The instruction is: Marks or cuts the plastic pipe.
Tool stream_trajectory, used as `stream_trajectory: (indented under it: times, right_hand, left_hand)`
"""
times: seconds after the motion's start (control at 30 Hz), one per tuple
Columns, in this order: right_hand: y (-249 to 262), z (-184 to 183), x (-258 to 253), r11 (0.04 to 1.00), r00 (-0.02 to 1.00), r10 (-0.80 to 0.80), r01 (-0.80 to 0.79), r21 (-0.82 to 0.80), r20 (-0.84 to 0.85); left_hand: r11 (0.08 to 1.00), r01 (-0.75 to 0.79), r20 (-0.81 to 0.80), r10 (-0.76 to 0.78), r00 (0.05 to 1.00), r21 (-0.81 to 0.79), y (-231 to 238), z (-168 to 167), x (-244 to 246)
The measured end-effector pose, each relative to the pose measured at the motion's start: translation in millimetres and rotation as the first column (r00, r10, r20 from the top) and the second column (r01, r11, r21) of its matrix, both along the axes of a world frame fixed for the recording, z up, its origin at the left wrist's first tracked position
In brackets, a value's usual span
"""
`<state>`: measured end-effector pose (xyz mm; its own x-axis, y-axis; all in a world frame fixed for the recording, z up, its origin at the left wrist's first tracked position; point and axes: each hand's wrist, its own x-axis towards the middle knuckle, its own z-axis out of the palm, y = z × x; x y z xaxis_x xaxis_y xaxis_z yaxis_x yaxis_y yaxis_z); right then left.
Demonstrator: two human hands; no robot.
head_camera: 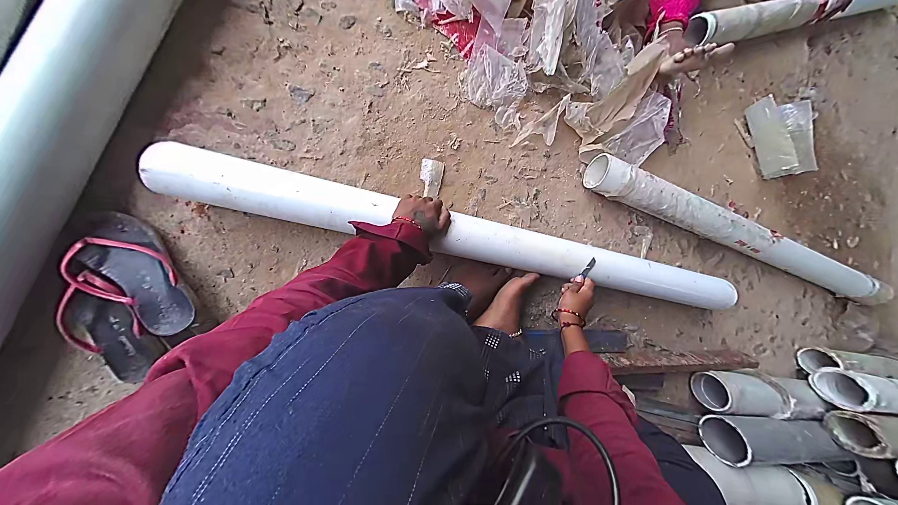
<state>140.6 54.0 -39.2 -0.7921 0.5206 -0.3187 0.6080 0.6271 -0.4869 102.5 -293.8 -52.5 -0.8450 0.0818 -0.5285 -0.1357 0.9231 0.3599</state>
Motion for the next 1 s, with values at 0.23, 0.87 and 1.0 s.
stream_trajectory:
  times: [0.23, 0.87, 1.0]
  right_hand:
    - [-8.0, -2.6, 12.4, 0.972, 0.976, -0.08, 0.031, -0.235, -0.204]
    - [-54.2, 20.5, 3.6, 0.95, 0.949, 0.31, -0.307, -0.067, 0.055]
    - [-24.5, 15.4, -6.0, 0.983, 0.996, 0.058, -0.069, -0.167, -0.072]
  left_hand:
    - [0.966, -0.241, -0.138, 0.227, 0.964, -0.092, 71.6, 88.9, 24.5]
    - [0.963, -0.247, -0.212, 0.221, 0.952, -0.108, 77.3, 74.6, 28.2]
    - [0.963, -0.235, -0.076, 0.227, 0.971, -0.129, 75.7, 93.3, 21.2]
